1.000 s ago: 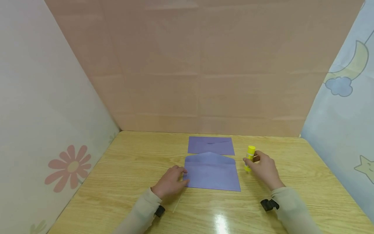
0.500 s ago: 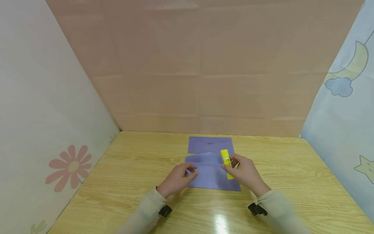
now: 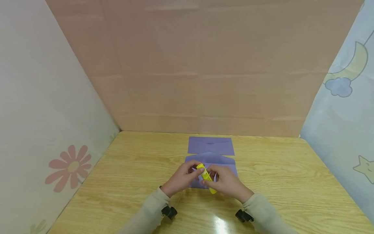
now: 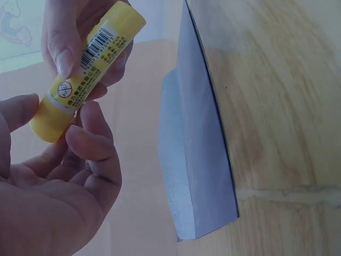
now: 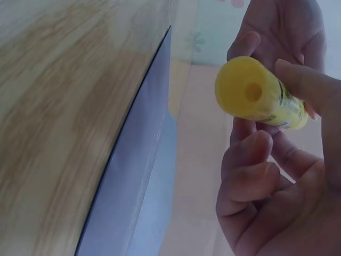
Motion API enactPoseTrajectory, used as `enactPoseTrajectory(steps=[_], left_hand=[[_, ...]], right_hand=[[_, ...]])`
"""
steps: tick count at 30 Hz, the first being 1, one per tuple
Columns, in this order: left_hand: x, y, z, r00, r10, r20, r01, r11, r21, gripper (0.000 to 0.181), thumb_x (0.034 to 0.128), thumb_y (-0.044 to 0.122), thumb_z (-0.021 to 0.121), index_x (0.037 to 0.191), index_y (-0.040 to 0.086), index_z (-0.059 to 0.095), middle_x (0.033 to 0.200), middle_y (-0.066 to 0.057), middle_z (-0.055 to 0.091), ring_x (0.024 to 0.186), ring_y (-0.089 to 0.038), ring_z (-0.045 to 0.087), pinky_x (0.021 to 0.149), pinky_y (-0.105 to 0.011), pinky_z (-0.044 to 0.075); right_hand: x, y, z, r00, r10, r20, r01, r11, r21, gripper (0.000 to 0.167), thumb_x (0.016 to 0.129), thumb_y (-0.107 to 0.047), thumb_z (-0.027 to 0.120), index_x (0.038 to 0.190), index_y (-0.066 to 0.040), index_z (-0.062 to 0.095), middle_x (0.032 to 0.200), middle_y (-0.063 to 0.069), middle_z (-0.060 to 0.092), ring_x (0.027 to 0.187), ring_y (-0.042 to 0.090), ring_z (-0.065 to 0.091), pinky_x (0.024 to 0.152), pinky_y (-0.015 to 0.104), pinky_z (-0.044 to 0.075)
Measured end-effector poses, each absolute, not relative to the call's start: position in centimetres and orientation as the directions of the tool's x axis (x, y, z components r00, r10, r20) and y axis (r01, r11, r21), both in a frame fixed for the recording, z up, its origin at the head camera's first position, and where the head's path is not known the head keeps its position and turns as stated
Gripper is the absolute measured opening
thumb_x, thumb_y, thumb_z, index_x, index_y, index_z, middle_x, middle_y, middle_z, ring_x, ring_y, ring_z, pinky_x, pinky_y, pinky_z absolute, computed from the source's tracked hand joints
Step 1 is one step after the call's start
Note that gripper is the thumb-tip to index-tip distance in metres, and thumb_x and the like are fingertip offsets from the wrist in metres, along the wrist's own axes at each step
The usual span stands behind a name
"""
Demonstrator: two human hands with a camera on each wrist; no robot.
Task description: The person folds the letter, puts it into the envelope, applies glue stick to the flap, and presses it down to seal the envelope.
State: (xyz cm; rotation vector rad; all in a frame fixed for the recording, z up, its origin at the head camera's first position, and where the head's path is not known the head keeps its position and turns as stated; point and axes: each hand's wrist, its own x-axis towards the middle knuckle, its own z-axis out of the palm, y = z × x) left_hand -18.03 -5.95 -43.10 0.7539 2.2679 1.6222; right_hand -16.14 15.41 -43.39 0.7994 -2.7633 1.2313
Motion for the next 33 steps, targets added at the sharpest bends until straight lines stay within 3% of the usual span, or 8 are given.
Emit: enactPoseTrajectory(steps=[11,22,27,30,33], left_hand=[[-18.0,-6.3,-43.6,-0.882,0.461,0.098,0.241,0.261,0.935,0.024,0.1000,0.031,0.062,0.115,0.014,0.070,0.103,0.000,0.069,0.088,-0.030,0.065,0.075,-0.044,0.055],[-18.3,-6.5,-43.8,-0.910,0.401,0.108,0.232,0.275,0.933,0.026,0.0968,0.038,0.066,0.105,0.013,0.071,0.094,0.000,0.068,0.080,-0.027,0.064,0.071,-0.043,0.055],[-18.6,-7.1,-43.7,-0.934,0.344,0.099,0.199,0.268,0.943,0.032,0.0961,0.042,0.066,0.105,0.012,0.068,0.096,-0.007,0.066,0.083,-0.037,0.065,0.073,-0.048,0.055],[-18.9,-7.8,-43.4,-0.941,0.324,0.097,0.203,0.314,0.927,0.033,0.0955,0.043,0.067,0.108,0.012,0.069,0.098,-0.007,0.066,0.084,-0.037,0.065,0.070,-0.043,0.055],[-19.3,-8.7,-43.4,-0.944,0.317,0.093,0.223,0.404,0.887,0.032,0.0950,0.040,0.068,0.109,0.011,0.068,0.099,-0.003,0.065,0.078,-0.025,0.063,0.064,-0.033,0.054]], right_hand=[[-15.9,14.6,-43.3,-0.900,-0.412,0.146,-0.385,0.589,-0.711,0.024,0.086,-0.033,0.079,0.087,-0.018,0.060,0.080,-0.008,0.060,0.052,0.005,0.048,0.047,0.024,0.043],[-15.8,13.8,-43.3,-0.934,-0.333,0.128,-0.326,0.651,-0.685,0.037,0.078,-0.034,0.086,0.084,-0.016,0.054,0.077,-0.007,0.057,0.055,0.007,0.046,0.049,0.023,0.041],[-15.8,13.8,-43.4,-0.940,-0.310,0.143,-0.326,0.687,-0.650,0.042,0.073,-0.034,0.089,0.081,-0.017,0.052,0.074,-0.008,0.054,0.063,0.007,0.046,0.056,0.023,0.039],[-15.9,13.8,-43.6,-0.944,-0.298,0.140,-0.314,0.689,-0.653,0.040,0.073,-0.033,0.090,0.081,-0.018,0.053,0.075,-0.009,0.055,0.064,0.007,0.047,0.058,0.023,0.041],[-15.9,14.0,-43.7,-0.945,-0.295,0.138,-0.308,0.671,-0.675,0.037,0.075,-0.033,0.088,0.084,-0.018,0.056,0.078,-0.008,0.057,0.063,0.007,0.048,0.057,0.023,0.043]])
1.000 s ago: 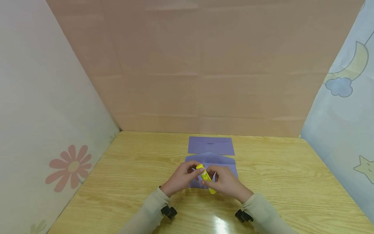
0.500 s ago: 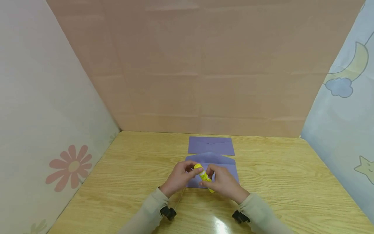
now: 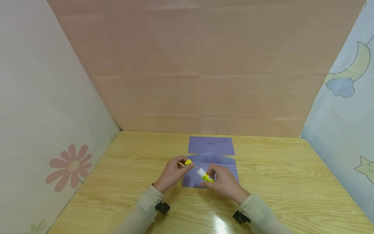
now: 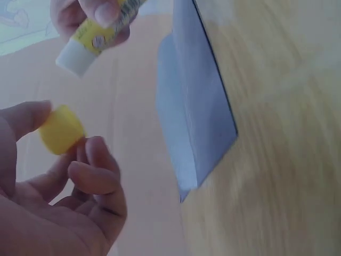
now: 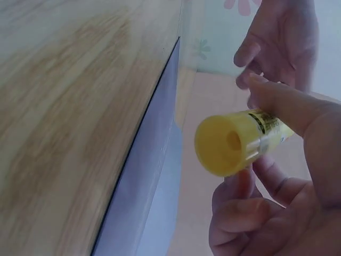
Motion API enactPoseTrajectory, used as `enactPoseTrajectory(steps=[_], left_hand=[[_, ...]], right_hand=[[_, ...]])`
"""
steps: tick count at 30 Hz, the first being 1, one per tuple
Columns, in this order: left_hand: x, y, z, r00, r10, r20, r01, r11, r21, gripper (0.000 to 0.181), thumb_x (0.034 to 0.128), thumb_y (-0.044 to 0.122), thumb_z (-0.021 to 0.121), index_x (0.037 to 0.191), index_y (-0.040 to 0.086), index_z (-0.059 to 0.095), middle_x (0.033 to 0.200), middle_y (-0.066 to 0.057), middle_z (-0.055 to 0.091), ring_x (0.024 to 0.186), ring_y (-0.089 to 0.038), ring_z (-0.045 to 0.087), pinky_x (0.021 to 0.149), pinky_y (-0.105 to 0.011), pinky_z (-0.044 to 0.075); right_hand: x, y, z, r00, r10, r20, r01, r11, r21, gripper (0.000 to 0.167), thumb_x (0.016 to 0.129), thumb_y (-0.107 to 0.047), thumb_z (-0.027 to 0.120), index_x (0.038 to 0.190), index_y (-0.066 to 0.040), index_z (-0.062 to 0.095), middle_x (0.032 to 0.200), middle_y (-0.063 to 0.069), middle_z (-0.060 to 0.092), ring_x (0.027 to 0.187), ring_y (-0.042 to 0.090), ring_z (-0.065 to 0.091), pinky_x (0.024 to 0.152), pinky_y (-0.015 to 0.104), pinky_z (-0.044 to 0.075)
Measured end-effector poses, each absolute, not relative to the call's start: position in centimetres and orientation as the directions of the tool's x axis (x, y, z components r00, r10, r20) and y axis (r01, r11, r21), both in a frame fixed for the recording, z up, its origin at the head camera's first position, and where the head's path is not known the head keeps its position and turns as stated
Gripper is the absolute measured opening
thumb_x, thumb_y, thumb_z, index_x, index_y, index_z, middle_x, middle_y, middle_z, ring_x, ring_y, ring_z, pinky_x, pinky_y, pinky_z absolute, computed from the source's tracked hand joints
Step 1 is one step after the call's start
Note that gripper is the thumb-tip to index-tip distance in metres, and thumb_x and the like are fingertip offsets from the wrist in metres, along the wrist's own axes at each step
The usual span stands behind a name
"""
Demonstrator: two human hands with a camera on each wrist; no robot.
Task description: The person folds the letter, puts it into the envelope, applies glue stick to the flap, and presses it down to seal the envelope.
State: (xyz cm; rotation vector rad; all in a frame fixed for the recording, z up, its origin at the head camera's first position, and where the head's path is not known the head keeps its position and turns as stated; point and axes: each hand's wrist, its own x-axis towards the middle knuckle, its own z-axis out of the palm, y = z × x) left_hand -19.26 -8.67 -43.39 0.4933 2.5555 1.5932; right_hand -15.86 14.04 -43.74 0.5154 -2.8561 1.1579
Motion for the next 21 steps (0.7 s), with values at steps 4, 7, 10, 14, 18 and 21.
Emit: enactPoseTrajectory(steps=[4,7,10,14,18,21], left_hand=[[-19.9,-10.0,-43.5,-0.948,0.308,0.077,0.237,0.523,0.819,0.024,0.0936,0.027,0.071,0.108,0.008,0.069,0.099,-0.002,0.064,0.071,-0.014,0.056,0.061,-0.028,0.050],[-20.2,-10.9,-43.5,-0.956,0.281,0.083,0.248,0.623,0.742,0.021,0.0901,0.018,0.074,0.107,0.007,0.069,0.101,-0.005,0.066,0.074,-0.016,0.058,0.066,-0.032,0.051],[-20.5,-11.8,-43.5,-0.966,0.244,0.089,0.242,0.721,0.649,0.021,0.0853,0.012,0.075,0.104,0.005,0.069,0.103,-0.008,0.069,0.084,-0.021,0.062,0.074,-0.039,0.053],[-20.7,-12.5,-43.5,-0.973,0.218,0.075,0.222,0.796,0.564,0.021,0.0809,0.007,0.076,0.101,0.003,0.069,0.100,-0.011,0.071,0.086,-0.023,0.064,0.074,-0.042,0.054],[-21.0,-12.8,-43.8,-0.973,0.221,0.060,0.220,0.829,0.515,0.019,0.0785,0.005,0.079,0.095,0.003,0.070,0.091,-0.008,0.070,0.075,-0.018,0.060,0.064,-0.036,0.050],[-21.2,-13.0,-44.1,-0.973,0.226,0.044,0.218,0.845,0.488,0.018,0.0764,0.003,0.081,0.090,0.004,0.069,0.086,-0.006,0.068,0.072,-0.016,0.057,0.061,-0.034,0.047]], right_hand=[[-16.0,14.4,-43.8,-0.942,-0.303,0.142,-0.313,0.649,-0.694,0.032,0.078,-0.033,0.086,0.087,-0.017,0.060,0.081,-0.007,0.059,0.061,0.008,0.049,0.056,0.024,0.044],[-16.1,14.6,-43.9,-0.941,-0.303,0.147,-0.316,0.640,-0.700,0.027,0.081,-0.033,0.084,0.089,-0.017,0.063,0.082,-0.007,0.059,0.062,0.009,0.049,0.057,0.024,0.045],[-16.2,14.8,-44.1,-0.946,-0.287,0.151,-0.307,0.643,-0.701,0.022,0.083,-0.033,0.082,0.089,-0.019,0.066,0.081,-0.007,0.059,0.064,0.009,0.049,0.057,0.024,0.044],[-16.5,14.9,-44.3,-0.958,-0.240,0.159,-0.281,0.653,-0.703,0.018,0.083,-0.032,0.082,0.090,-0.020,0.071,0.083,-0.008,0.062,0.070,0.011,0.049,0.060,0.025,0.043],[-16.8,14.9,-44.3,-0.968,-0.193,0.162,-0.250,0.644,-0.723,0.021,0.080,-0.030,0.084,0.093,-0.016,0.074,0.085,-0.007,0.064,0.073,0.013,0.050,0.060,0.026,0.043],[-17.0,14.9,-44.3,-0.975,-0.166,0.150,-0.221,0.629,-0.745,0.024,0.078,-0.029,0.086,0.093,-0.014,0.074,0.084,-0.005,0.065,0.072,0.014,0.051,0.057,0.026,0.044]])
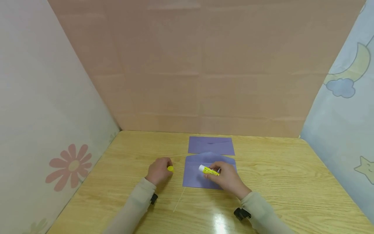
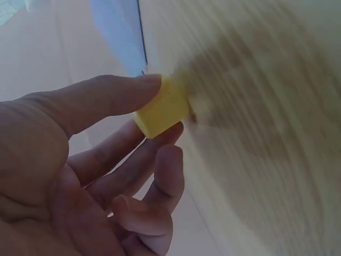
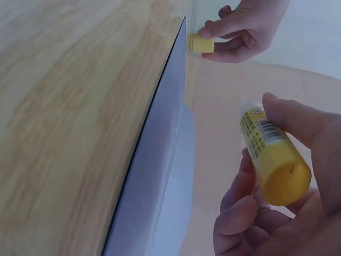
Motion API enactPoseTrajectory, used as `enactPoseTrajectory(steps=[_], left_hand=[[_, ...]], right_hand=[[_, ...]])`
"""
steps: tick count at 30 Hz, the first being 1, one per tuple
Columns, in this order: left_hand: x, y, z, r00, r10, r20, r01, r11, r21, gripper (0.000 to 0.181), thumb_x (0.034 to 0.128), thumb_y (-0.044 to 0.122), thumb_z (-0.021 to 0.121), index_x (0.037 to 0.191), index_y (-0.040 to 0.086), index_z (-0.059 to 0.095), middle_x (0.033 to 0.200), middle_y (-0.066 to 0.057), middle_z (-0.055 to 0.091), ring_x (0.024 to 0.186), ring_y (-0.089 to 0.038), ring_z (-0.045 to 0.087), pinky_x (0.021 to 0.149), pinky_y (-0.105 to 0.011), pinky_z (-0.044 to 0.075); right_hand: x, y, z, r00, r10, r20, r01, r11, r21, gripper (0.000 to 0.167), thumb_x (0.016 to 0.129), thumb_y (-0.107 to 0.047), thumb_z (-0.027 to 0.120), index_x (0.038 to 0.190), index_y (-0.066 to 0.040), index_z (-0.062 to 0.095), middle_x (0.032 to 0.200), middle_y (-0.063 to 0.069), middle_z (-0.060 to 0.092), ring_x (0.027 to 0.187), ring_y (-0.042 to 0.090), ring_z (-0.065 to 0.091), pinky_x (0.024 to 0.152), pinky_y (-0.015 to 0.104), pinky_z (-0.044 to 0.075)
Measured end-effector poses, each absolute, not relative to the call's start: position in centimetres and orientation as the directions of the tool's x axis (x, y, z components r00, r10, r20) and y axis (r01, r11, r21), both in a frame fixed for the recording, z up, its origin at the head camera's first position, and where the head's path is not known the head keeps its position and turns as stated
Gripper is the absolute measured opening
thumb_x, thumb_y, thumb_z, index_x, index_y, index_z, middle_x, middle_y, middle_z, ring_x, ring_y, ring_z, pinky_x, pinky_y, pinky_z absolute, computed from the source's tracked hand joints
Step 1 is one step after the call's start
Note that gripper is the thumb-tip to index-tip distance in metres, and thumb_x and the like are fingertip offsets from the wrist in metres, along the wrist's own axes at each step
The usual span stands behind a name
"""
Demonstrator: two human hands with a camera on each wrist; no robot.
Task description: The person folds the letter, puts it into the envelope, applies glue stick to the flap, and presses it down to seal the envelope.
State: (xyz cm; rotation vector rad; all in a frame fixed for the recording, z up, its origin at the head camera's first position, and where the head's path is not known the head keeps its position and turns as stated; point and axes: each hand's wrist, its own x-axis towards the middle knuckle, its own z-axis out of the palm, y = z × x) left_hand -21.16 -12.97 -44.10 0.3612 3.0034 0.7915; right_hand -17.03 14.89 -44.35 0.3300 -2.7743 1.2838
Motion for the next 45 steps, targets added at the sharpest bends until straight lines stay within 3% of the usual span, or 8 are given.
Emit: enactPoseTrajectory(steps=[5,9,12,15,23,30,38,45], left_hand=[[-21.4,-13.0,-44.6,-0.974,0.225,0.020,0.207,0.859,0.468,0.021,0.0755,0.006,0.082,0.093,0.006,0.069,0.088,-0.006,0.068,0.076,-0.018,0.059,0.064,-0.036,0.049],[-21.3,-12.7,-44.7,-0.972,0.232,0.030,0.219,0.860,0.461,0.033,0.0745,0.013,0.086,0.102,0.004,0.070,0.099,-0.011,0.070,0.090,-0.028,0.063,0.075,-0.043,0.053],[-20.5,-12.1,-44.5,-0.966,0.250,0.062,0.251,0.864,0.436,0.040,0.0741,0.019,0.087,0.107,0.004,0.070,0.109,-0.015,0.066,0.104,-0.038,0.057,0.086,-0.053,0.049],[-19.2,-11.3,-44.1,-0.955,0.278,0.100,0.294,0.866,0.405,0.041,0.0733,0.020,0.088,0.107,0.006,0.069,0.113,-0.016,0.060,0.109,-0.040,0.049,0.087,-0.058,0.045],[-15.3,-8.3,-43.2,-0.871,0.480,0.104,0.489,0.832,0.262,0.041,0.0727,0.029,0.087,0.101,0.004,0.070,0.100,-0.006,0.060,0.095,-0.026,0.052,0.075,-0.040,0.048],[-14.5,-6.7,-43.4,-0.823,0.568,-0.023,0.552,0.808,0.208,0.075,0.0762,0.051,0.081,0.134,0.007,0.059,0.129,-0.013,0.053,0.123,-0.029,0.047,0.092,-0.049,0.048],[-15.1,-6.6,-44.3,-0.808,0.587,-0.058,0.565,0.799,0.205,0.069,0.0706,0.050,0.081,0.123,0.009,0.066,0.104,-0.003,0.051,0.096,-0.017,0.047,0.081,-0.035,0.044],[-15.7,-6.6,-44.2,-0.784,0.615,-0.087,0.591,0.782,0.199,0.056,0.0711,0.039,0.080,0.116,0.008,0.066,0.091,0.002,0.045,0.079,-0.010,0.039,0.073,-0.027,0.037]], right_hand=[[-17.3,14.9,-44.3,-0.983,-0.121,0.136,-0.181,0.607,-0.774,0.027,0.075,-0.027,0.088,0.092,-0.014,0.072,0.082,-0.004,0.064,0.072,0.015,0.052,0.057,0.026,0.045],[-17.5,15.0,-44.3,-0.985,-0.095,0.145,-0.173,0.608,-0.775,0.029,0.073,-0.027,0.089,0.089,-0.014,0.068,0.084,-0.003,0.065,0.073,0.014,0.053,0.061,0.026,0.045],[-17.7,15.1,-44.2,-0.989,-0.080,0.128,-0.150,0.610,-0.778,0.030,0.074,-0.027,0.089,0.089,-0.015,0.066,0.084,-0.001,0.064,0.071,0.014,0.053,0.059,0.027,0.045],[-17.7,15.2,-44.1,-0.992,-0.068,0.102,-0.122,0.611,-0.782,0.030,0.076,-0.026,0.087,0.093,-0.014,0.066,0.084,0.000,0.062,0.067,0.015,0.051,0.055,0.027,0.043],[-18.7,15.2,-44.2,-0.997,0.006,0.082,-0.064,0.569,-0.820,0.043,0.078,-0.021,0.086,0.112,-0.007,0.063,0.089,0.005,0.063,0.071,0.018,0.052,0.055,0.028,0.044],[-20.4,13.9,-44.0,-0.992,0.064,0.107,-0.056,0.532,-0.845,0.054,0.079,-0.021,0.086,0.124,-0.005,0.061,0.097,0.007,0.065,0.075,0.018,0.055,0.057,0.028,0.045],[-22.0,11.9,-44.7,-0.986,-0.038,0.165,-0.159,0.541,-0.826,0.036,0.085,-0.022,0.081,0.113,-0.009,0.062,0.096,0.006,0.063,0.074,0.018,0.054,0.059,0.030,0.046],[-23.0,10.0,-44.8,-0.961,-0.218,0.169,-0.266,0.579,-0.770,0.034,0.093,-0.021,0.072,0.120,-0.010,0.056,0.099,0.005,0.065,0.070,0.015,0.057,0.061,0.032,0.048]])
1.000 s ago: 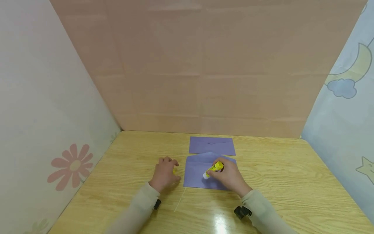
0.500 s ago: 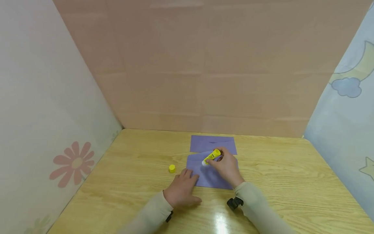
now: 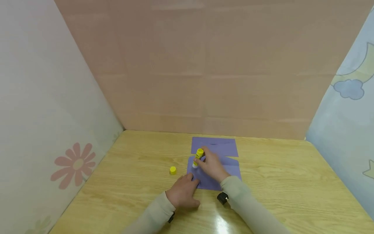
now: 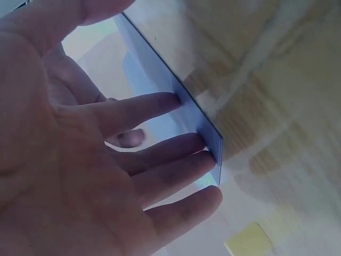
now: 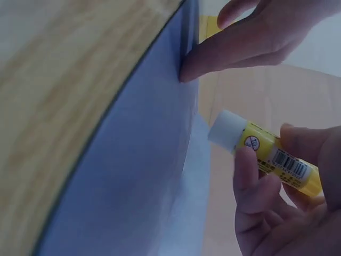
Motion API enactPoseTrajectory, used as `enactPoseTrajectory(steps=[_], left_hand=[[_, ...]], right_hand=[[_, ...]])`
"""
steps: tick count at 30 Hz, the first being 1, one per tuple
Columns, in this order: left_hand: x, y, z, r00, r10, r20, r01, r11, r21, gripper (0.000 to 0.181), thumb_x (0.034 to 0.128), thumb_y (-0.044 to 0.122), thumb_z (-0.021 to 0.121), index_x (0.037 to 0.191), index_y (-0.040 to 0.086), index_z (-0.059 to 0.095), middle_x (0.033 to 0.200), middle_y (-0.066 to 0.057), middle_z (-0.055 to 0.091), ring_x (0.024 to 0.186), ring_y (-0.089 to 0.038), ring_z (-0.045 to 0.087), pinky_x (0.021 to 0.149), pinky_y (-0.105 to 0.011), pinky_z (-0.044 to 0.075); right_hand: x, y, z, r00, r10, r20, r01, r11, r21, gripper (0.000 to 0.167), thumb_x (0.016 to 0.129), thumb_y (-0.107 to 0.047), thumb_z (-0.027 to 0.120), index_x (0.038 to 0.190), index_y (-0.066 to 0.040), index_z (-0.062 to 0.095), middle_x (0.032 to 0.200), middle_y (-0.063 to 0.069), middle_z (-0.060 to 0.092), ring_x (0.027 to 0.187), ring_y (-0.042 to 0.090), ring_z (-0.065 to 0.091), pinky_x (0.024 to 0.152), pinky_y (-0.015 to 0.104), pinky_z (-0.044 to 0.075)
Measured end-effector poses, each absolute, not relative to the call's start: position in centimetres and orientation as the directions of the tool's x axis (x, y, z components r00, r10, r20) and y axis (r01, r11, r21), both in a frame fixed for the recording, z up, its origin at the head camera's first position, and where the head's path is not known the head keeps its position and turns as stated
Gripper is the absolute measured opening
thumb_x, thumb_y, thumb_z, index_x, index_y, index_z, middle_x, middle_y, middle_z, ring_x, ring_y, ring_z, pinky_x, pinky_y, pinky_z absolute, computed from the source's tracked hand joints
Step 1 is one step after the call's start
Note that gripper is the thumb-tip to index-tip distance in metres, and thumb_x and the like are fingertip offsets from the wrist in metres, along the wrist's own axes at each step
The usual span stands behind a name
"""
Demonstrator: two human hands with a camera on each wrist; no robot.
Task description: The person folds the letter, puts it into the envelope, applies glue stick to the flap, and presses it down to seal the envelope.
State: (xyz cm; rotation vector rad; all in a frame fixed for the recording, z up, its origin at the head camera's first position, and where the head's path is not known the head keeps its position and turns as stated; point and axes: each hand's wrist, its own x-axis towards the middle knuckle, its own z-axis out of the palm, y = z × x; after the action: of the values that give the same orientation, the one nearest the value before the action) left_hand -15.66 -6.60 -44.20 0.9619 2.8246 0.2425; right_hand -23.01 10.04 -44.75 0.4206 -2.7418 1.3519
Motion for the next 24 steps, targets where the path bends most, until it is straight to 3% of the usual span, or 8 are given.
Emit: enactPoseTrajectory(steps=[5,11,17,24], left_hand=[[-15.6,-6.6,-43.8,-0.781,0.614,-0.110,0.590,0.784,0.192,0.065,0.0704,0.042,0.082,0.124,0.009,0.065,0.098,0.001,0.051,0.088,-0.011,0.046,0.079,-0.031,0.042],[-15.2,-6.8,-43.5,-0.783,0.602,-0.157,0.576,0.797,0.183,0.092,0.0592,0.055,0.090,0.134,0.010,0.061,0.116,-0.003,0.053,0.109,-0.016,0.054,0.098,-0.041,0.046],[-15.4,-6.8,-43.4,-0.779,0.603,-0.171,0.586,0.797,0.146,0.096,0.0566,0.060,0.091,0.134,0.012,0.060,0.116,-0.003,0.053,0.107,-0.015,0.055,0.095,-0.038,0.047],[-15.4,-6.8,-43.5,-0.788,0.586,-0.190,0.559,0.810,0.179,0.098,0.0575,0.058,0.091,0.137,0.012,0.059,0.124,-0.004,0.054,0.115,-0.017,0.053,0.099,-0.044,0.045]], right_hand=[[-23.6,9.0,-45.1,-0.936,-0.303,0.180,-0.339,0.638,-0.691,0.039,0.095,-0.021,0.070,0.128,-0.009,0.053,0.095,0.003,0.065,0.069,0.015,0.056,0.061,0.034,0.047],[-24.0,8.1,-45.3,-0.907,-0.387,0.168,-0.397,0.648,-0.650,0.033,0.095,-0.018,0.070,0.124,-0.010,0.055,0.100,0.001,0.065,0.087,0.020,0.062,0.075,0.041,0.049],[-23.7,8.0,-45.0,-0.886,-0.424,0.188,-0.443,0.650,-0.617,0.035,0.094,-0.014,0.070,0.126,-0.010,0.055,0.103,0.002,0.065,0.095,0.025,0.065,0.079,0.046,0.050],[-23.1,8.7,-44.9,-0.883,-0.449,0.136,-0.435,0.674,-0.597,0.040,0.097,-0.018,0.067,0.134,-0.011,0.053,0.115,0.004,0.064,0.108,0.028,0.063,0.084,0.049,0.051]])
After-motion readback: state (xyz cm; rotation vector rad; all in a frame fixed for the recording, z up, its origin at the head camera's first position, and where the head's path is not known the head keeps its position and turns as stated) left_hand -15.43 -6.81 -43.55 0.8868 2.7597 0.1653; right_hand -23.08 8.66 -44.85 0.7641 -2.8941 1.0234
